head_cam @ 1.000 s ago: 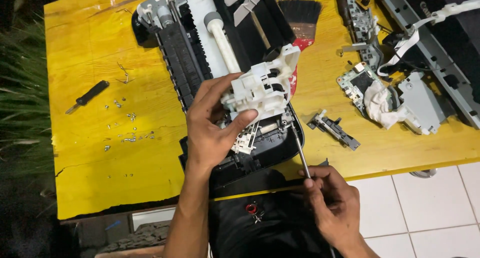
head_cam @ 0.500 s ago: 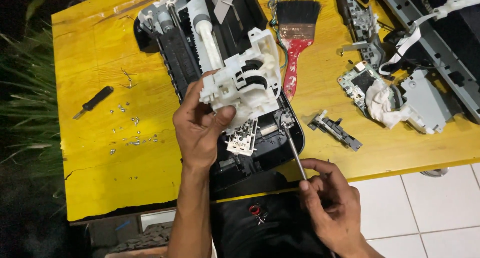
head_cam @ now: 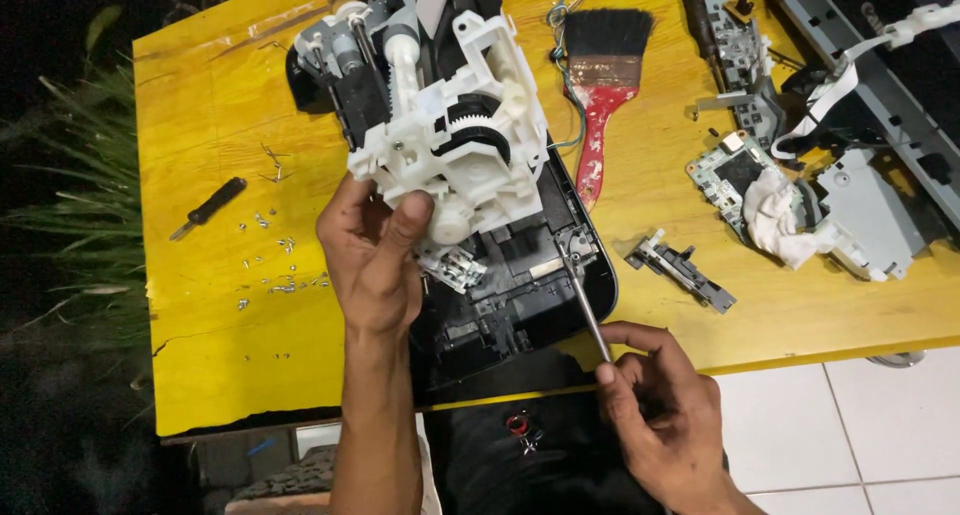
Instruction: The person uses a screwdriver to remove screws from a white plastic component of a disassembled printer. They then detach the component from the main printer chassis and manipulate it with their hands, turning it over to inspect the internal gears and structure.
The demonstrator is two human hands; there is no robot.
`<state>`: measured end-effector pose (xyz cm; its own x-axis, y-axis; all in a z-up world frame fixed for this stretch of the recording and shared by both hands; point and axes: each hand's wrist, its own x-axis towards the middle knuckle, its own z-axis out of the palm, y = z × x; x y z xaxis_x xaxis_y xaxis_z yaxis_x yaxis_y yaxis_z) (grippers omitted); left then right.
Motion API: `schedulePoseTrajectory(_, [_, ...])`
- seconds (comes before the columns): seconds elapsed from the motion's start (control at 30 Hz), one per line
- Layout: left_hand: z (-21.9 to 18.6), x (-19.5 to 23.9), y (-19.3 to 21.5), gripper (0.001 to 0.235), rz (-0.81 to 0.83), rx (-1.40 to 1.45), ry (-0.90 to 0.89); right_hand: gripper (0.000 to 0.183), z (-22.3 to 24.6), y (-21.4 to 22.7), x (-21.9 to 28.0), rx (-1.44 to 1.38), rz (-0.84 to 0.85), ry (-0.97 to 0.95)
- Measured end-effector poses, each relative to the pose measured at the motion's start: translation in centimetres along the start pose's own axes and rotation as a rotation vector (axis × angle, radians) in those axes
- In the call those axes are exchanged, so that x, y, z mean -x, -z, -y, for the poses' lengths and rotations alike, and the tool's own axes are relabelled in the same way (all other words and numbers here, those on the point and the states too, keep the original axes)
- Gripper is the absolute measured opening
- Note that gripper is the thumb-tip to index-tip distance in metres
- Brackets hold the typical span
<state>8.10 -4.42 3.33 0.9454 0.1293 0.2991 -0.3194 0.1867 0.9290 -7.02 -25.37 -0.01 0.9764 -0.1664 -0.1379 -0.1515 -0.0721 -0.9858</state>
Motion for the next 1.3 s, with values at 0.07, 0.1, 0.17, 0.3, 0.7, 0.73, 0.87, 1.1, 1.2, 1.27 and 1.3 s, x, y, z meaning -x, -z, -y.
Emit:
schedulePoseTrajectory(0.07, [0.0, -0.1, -0.1, 0.044, -0.013, 0.008, 0.000, 0.027, 0.2, 0.0, -0.2, 0.016, 0.012, 0.014])
schedulePoseTrajectory(0.1, [0.1, -0.1, -0.1, 0.040, -0.025, 0.021, 0.004, 0.027, 0.3, 0.1, -0.2, 0.036, 0.019, 0.025])
schedulePoseTrajectory(0.17, [-0.1, -0.2, -0.2, 0.040, -0.025, -0.003, 0.005, 0.027, 0.7, 0.2, -0.5, 0.049, 0.000, 0.033])
schedulePoseTrajectory(0.3, [-0.4, -0.4, -0.4, 0.036, -0.003, 0.035, 0.000, 0.027, 1.9, 0.4, -1.3, 0.075, -0.009, 0.136])
schedulePoseTrajectory(0.7, [0.2, 0.1, 0.0, 0.040, -0.028, -0.072, -0.018, 0.030, 4.2, 1.2, -2.9, -0.018, 0.069, 0.093])
schedulePoseTrajectory(0.73, [0.7, 0.4, 0.4, 0.040, -0.027, -0.071, -0.019, 0.030, 3.7, 1.1, -3.0, -0.017, 0.068, 0.094])
schedulePoseTrajectory(0.87, [2.0, 1.1, 2.3, 0.046, 0.008, 0.069, -0.028, 0.026, 2.5, 0.5, -4.2, -0.105, 0.032, 0.096])
schedulePoseTrajectory(1.1, [3.3, 2.4, 5.4, 0.053, 0.088, 0.268, -0.021, 0.020, 2.5, -1.0, -5.9, -0.024, 0.021, 0.250])
schedulePoseTrajectory(1.2, [2.7, 2.8, 5.8, 0.078, 0.100, 0.124, 0.047, 0.036, 3.0, -1.9, -6.5, -0.101, 0.022, 0.184])
schedulePoseTrajectory(1.27, [2.1, 2.9, 5.2, 0.075, 0.136, 0.131, 0.041, 0.042, 3.1, -2.4, -7.0, -0.152, 0.050, 0.215])
schedulePoseTrajectory(1.3, [1.8, 2.9, 4.9, 0.072, 0.176, 0.140, 0.041, 0.048, 3.0, -2.6, -7.1, -0.202, 0.071, 0.240])
